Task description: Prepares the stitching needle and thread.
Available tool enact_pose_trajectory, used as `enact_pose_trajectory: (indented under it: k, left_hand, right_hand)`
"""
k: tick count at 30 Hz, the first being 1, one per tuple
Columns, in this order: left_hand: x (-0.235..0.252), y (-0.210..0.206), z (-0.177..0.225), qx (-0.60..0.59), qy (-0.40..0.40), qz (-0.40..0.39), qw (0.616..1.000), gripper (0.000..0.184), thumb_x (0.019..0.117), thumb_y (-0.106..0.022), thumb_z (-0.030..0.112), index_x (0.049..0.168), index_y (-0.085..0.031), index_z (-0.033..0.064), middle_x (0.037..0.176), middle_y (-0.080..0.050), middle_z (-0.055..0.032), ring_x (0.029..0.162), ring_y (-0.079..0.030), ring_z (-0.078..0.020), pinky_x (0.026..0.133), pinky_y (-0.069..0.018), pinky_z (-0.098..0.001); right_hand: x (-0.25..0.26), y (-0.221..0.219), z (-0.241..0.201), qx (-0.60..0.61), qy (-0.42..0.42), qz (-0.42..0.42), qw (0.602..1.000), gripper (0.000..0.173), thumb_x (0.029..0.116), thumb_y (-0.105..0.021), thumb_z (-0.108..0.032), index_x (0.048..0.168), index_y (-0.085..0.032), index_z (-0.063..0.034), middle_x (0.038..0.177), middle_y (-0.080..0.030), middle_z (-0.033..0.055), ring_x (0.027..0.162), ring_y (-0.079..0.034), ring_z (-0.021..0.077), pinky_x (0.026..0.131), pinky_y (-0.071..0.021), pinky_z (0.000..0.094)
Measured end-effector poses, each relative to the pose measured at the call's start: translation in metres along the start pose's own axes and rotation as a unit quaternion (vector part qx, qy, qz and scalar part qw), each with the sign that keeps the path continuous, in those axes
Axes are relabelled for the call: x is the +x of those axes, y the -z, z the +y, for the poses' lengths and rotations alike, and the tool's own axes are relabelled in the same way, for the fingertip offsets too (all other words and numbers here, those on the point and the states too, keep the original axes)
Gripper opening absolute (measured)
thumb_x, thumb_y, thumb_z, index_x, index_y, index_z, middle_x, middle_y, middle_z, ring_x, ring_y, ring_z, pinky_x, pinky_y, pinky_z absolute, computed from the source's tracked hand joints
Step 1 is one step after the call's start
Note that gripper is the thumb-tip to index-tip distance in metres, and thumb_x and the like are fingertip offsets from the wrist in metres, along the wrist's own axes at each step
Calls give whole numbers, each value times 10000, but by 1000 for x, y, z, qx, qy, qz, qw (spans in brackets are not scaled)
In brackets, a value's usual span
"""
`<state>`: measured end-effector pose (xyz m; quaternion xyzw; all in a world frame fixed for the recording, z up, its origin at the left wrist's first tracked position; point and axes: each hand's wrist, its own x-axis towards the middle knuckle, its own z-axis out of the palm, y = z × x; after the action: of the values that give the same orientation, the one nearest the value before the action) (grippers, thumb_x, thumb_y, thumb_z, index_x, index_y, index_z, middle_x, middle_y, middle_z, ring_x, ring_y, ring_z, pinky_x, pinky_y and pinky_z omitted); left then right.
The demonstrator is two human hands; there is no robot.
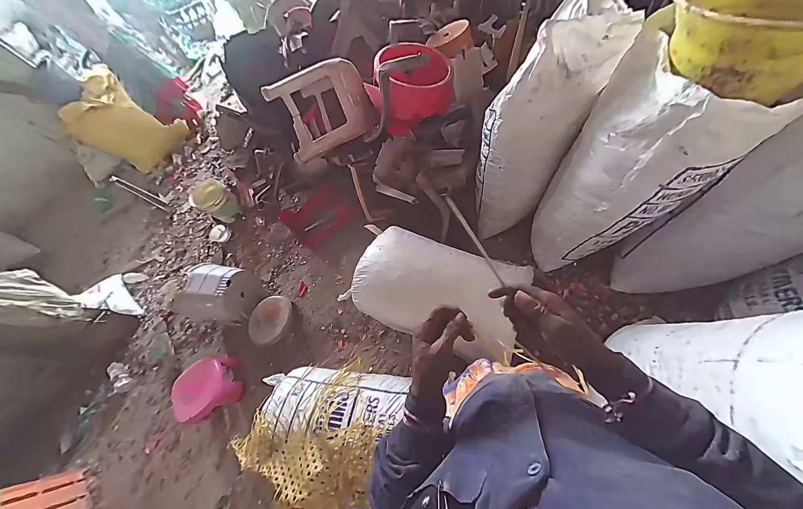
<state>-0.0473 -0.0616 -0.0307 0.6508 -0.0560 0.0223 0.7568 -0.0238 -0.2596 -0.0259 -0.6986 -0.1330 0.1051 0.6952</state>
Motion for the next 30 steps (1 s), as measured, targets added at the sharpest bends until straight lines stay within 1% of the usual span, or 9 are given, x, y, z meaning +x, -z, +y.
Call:
enact_pose_trajectory:
  k: [3, 6, 9, 11, 15, 17, 21, 24, 30]
  left_hand:
    - [-3, 10, 6, 196, -104, -37, 974, 136, 920, -584, -14, 887, -697, -83, 888, -708, -73, 871, -664, -59, 835, -546, -220]
    - [-6, -4, 14, 357, -158, -76, 918, 113, 881, -665, 17, 829, -761, -13, 1169, -704, -259, 1248, -591, -455, 1107, -395, -589]
    - [-3, -14, 15, 420, -126, -121, 890, 132, 915, -640, 27, 849, -748, -10, 1139, -712, -263, 1165, -646, -476, 1058, -405, -664]
    - [0, -15, 16, 417, -84, -103, 899, 151, 939, -612, 26, 885, -733, -45, 943, -722, -216, 915, -714, -366, 819, -553, -531]
    - [1, -5, 5, 252, -75, 64, 963, 160, 935, -595, 12, 945, -702, -106, 849, -699, -109, 810, -640, -44, 795, -527, -211]
    - [2, 0, 3, 176, -106, 91, 974, 160, 932, -584, 1, 945, -684, -122, 869, -680, -64, 841, -604, 49, 806, -492, -128]
    - [4, -10, 5, 138, -114, 88, 980, 149, 921, -582, 0, 899, -687, -103, 847, -673, -35, 828, -598, 46, 799, -494, -135]
    - [3, -12, 5, 126, -114, 85, 982, 133, 918, -585, -7, 895, -684, -92, 850, -668, -18, 832, -606, 56, 796, -502, -124]
    - [1, -14, 5, 132, -107, 91, 981, 125, 917, -584, -24, 918, -667, -117, 832, -670, -24, 787, -594, 76, 766, -495, -109]
  right_hand:
    - [5, 19, -2, -300, 47, 58, 951, 340, 1007, -419, -20, 1193, -695, 48, 970, -680, 152, 826, -615, 197, 784, -503, 351]
    - [13, 21, -5, -476, 69, -26, 877, 249, 953, -535, 42, 1111, -728, 61, 980, -677, 316, 895, -682, 497, 772, -538, 622]
    - [15, -1, -21, -506, 143, -81, 847, 179, 908, -601, 53, 1014, -743, 33, 910, -681, 267, 847, -692, 457, 695, -557, 571]
    - [17, -12, -25, -486, 221, -14, 845, 159, 899, -624, 8, 997, -750, 8, 917, -701, 240, 859, -707, 433, 706, -572, 547]
    - [19, -10, -23, -333, 282, 160, 886, 272, 977, -582, -191, 1129, -696, 4, 1194, -688, 191, 1202, -629, 299, 1024, -496, 443]
    - [16, -9, -19, -241, 244, 162, 925, 218, 995, -578, -198, 1028, -677, -6, 1082, -709, 87, 1109, -658, 102, 978, -533, 283]
    - [18, -28, -8, -167, 142, 16, 976, 261, 984, -563, -137, 1050, -719, 61, 1047, -732, 142, 994, -673, 86, 915, -514, 259]
    - [19, -37, -3, -50, 92, -15, 994, 189, 996, -553, -85, 1006, -692, 44, 920, -684, -36, 853, -603, -91, 825, -497, 118]
    - [15, -40, 1, -26, 105, 11, 994, 104, 940, -593, -38, 915, -672, 25, 796, -640, -103, 743, -578, -111, 737, -497, 102]
